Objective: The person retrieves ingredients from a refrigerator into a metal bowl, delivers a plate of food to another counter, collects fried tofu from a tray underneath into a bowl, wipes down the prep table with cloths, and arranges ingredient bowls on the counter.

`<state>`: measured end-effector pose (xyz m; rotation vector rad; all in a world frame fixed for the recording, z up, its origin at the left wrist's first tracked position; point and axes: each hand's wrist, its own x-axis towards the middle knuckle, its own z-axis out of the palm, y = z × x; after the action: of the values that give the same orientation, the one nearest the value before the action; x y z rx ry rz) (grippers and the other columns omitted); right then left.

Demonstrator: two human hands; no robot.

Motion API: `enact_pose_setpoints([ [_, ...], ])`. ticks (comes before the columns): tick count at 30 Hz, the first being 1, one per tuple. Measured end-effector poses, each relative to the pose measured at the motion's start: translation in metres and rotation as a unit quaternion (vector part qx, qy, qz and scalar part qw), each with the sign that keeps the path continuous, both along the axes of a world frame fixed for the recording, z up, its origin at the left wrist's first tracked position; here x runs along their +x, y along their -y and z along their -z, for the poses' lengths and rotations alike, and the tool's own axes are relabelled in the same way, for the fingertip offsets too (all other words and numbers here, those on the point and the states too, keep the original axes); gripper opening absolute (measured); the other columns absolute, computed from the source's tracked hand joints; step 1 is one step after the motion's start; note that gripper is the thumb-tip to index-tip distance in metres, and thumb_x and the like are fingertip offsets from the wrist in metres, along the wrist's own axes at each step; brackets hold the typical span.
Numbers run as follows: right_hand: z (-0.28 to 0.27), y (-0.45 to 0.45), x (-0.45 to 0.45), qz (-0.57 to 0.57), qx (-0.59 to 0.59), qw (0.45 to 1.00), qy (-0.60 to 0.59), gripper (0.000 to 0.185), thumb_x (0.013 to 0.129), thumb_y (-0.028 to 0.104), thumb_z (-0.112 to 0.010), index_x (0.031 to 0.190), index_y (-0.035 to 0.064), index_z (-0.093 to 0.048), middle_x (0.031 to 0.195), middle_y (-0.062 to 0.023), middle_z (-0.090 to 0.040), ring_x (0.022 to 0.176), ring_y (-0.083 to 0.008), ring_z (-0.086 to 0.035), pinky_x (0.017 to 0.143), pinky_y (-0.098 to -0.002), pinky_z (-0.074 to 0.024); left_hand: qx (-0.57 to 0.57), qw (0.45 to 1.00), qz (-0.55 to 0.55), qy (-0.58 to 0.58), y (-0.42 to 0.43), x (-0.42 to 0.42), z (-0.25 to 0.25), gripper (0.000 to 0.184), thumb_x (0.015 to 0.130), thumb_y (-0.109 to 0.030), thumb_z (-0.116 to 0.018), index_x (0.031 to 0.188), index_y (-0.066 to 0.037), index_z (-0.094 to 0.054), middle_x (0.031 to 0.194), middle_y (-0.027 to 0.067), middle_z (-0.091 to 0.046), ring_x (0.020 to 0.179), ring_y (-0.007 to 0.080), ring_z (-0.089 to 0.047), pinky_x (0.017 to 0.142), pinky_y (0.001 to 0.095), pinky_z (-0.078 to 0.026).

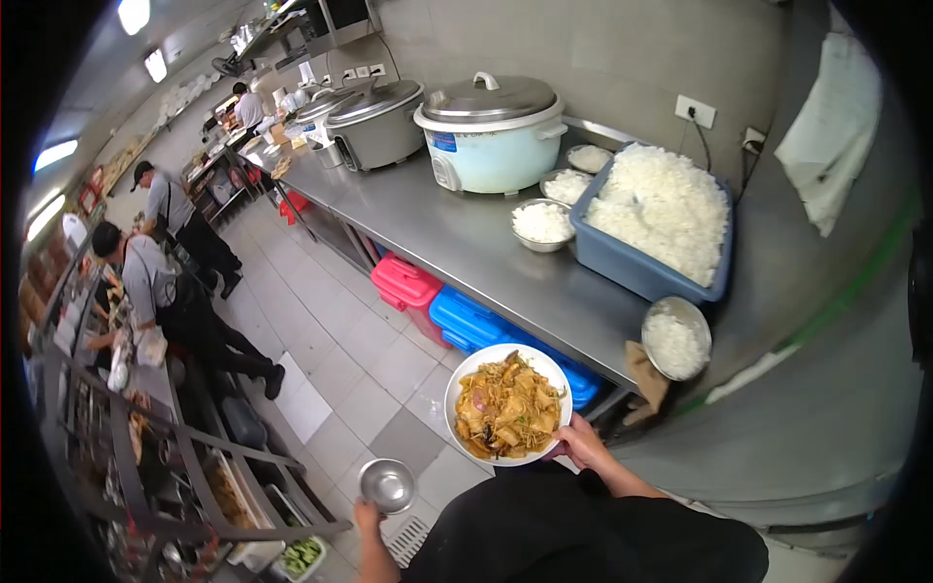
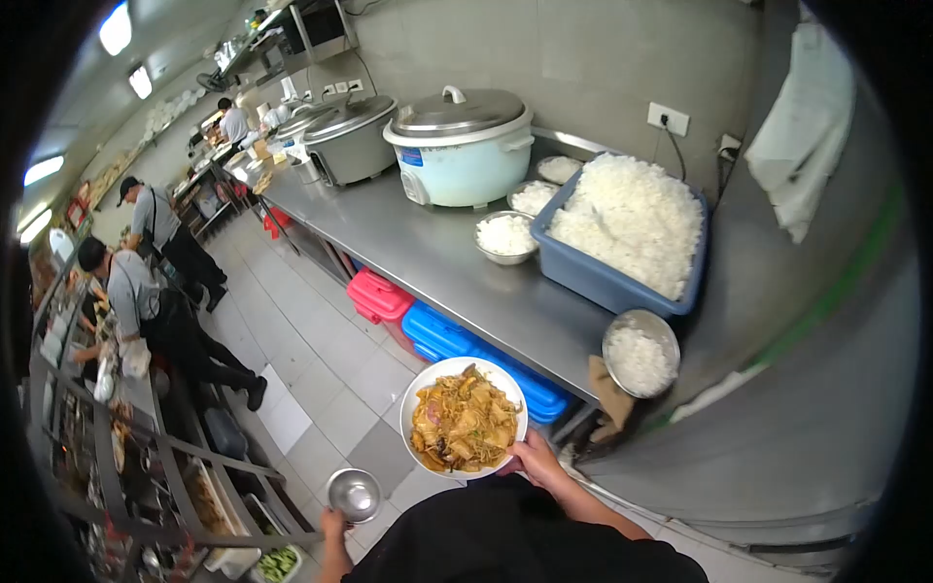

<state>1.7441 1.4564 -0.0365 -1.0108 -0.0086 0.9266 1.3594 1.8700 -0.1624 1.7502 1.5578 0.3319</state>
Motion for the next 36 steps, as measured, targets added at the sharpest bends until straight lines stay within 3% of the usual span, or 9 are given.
enact_pose_setpoints([
  [1,0.006,-0.026,0.016,-0.001,0.031,0.999,0.026,0.057,0.082,0.002,-0.051,0.137,-0.0002,-0.037,0.121,-0.0187,-0.058,0.093,-0.0336,-0.068,0.065,-0.0467,-0.0618,-0.018,0.999,0.001,-0.038,-0.012,0.016,0.006,0.022,0.085,-0.007,-0.045,0.101,0.008,-0.052,0.077,0.0224,-0.063,0.049,0.0313,-0.066,0.04,0.0399,-0.056],
  [3,0.033,-0.08,0.044,-0.002,0.007,0.998,0.061,0.057,0.082,0.003,-0.052,0.137,0.0026,-0.039,0.121,-0.0165,-0.058,0.094,-0.0322,-0.067,0.066,-0.0466,-0.0617,-0.017,0.986,0.03,-0.164,0.0,0.055,-0.04,0.033,0.082,-0.018,-0.056,0.106,0.003,-0.06,0.091,0.0242,-0.068,0.084,0.0398,-0.069,0.077,0.0482,-0.055],
  [4,0.027,-0.107,0.066,-0.009,0.034,0.997,0.068,0.056,0.082,0.003,-0.052,0.137,0.0029,-0.04,0.121,-0.0162,-0.059,0.094,-0.0318,-0.067,0.067,-0.0465,-0.0617,0.015,0.993,0.041,-0.108,-0.014,0.063,-0.023,0.019,0.081,-0.008,-0.055,0.091,0.008,-0.051,0.075,0.0211,-0.062,0.055,0.0334,-0.067,0.042,0.0419,-0.056],
  [14,-0.055,-0.337,0.248,-0.031,0.03,0.999,-0.014,0.049,0.084,0.008,-0.05,0.131,-0.003,-0.038,0.11,-0.0201,-0.061,0.083,-0.03,-0.068,0.064,-0.0413,-0.0611,-0.082,0.991,0.068,-0.084,-0.138,0.207,-0.011,0.03,0.076,-0.008,-0.053,0.102,0.007,-0.058,0.079,0.0177,-0.065,0.071,0.0316,-0.07,0.053,0.0425,-0.054],
  [26,-0.044,-0.558,0.395,0.101,-0.063,0.992,0.039,0.051,0.088,0.028,-0.063,0.116,-0.0107,-0.044,0.078,-0.0199,-0.066,0.058,-0.0262,-0.07,0.048,-0.0342,-0.0594,-0.097,0.908,0.39,-0.116,-0.388,0.476,-0.014,0.03,0.075,-0.008,-0.052,0.102,0.006,-0.058,0.079,0.0172,-0.065,0.071,0.0311,-0.07,0.055,0.0422,-0.053],
  [29,-0.066,-0.559,0.398,0.172,-0.202,0.949,0.172,0.026,0.094,0.028,-0.058,0.092,0.0024,-0.054,0.068,-0.0123,-0.066,0.053,-0.0199,-0.066,0.044,-0.0367,-0.0518,-0.096,0.862,0.478,-0.135,-0.428,0.548,-0.008,0.03,0.075,-0.008,-0.052,0.102,0.006,-0.058,0.079,0.0171,-0.065,0.071,0.031,-0.07,0.055,0.0422,-0.053],
  [31,-0.027,-0.552,0.395,0.26,-0.411,0.751,0.447,0.024,0.095,0.029,-0.058,0.091,0.0053,-0.055,0.069,-0.0089,-0.064,0.056,-0.0188,-0.065,0.05,-0.0374,-0.0509,-0.103,0.826,0.533,-0.151,-0.436,0.591,0.001,0.03,0.075,-0.008,-0.052,0.102,0.005,-0.058,0.079,0.017,-0.065,0.071,0.0309,-0.07,0.055,0.0421,-0.053],
  [35,-0.017,-0.474,0.338,0.324,-0.4,0.741,0.431,0.021,0.096,0.028,-0.058,0.094,0.0071,-0.055,0.069,-0.0058,-0.062,0.06,-0.0167,-0.064,0.055,-0.0344,-0.0514,-0.12,0.737,0.638,-0.188,-0.411,0.663,0.025,0.031,0.075,-0.008,-0.052,0.102,0.005,-0.059,0.079,0.0168,-0.065,0.071,0.0307,-0.07,0.055,0.0421,-0.053],
  [36,-0.025,-0.447,0.313,0.302,-0.332,0.826,0.341,0.02,0.096,0.027,-0.058,0.095,0.0071,-0.056,0.07,-0.0051,-0.061,0.06,-0.0155,-0.063,0.055,-0.0329,-0.0509,-0.123,0.713,0.662,-0.196,-0.398,0.677,0.031,0.031,0.075,-0.008,-0.052,0.102,0.005,-0.059,0.079,0.0167,-0.065,0.071,0.0307,-0.07,0.056,0.042,-0.053],
])
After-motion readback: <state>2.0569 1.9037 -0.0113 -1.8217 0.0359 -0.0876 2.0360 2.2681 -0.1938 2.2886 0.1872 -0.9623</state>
